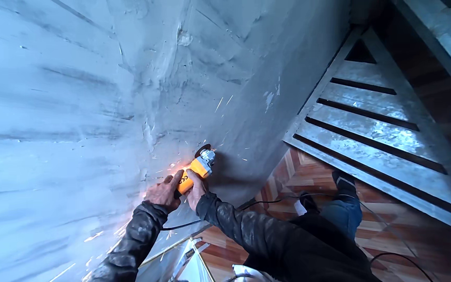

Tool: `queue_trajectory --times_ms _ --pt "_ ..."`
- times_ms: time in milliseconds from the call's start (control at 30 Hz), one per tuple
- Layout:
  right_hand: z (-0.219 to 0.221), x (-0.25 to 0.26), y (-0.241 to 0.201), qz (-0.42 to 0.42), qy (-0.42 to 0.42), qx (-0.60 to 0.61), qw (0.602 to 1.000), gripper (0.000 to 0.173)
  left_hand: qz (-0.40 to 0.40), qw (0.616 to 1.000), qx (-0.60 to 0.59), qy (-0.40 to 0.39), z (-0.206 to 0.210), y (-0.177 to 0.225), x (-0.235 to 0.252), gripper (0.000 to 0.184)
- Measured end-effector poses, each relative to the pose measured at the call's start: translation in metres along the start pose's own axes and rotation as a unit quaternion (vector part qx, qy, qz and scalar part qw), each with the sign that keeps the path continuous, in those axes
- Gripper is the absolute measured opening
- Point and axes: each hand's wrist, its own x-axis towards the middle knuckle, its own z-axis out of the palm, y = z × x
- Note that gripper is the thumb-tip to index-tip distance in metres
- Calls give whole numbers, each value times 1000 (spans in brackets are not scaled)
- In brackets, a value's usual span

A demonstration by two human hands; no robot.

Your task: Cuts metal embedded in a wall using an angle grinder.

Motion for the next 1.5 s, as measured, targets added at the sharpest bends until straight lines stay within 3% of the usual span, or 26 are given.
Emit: queue_trajectory --times_ms 1500 --pt "-1 0 -5 2 -12 -27 1000 46 -6 1000 4 -2 -2 5 2 98"
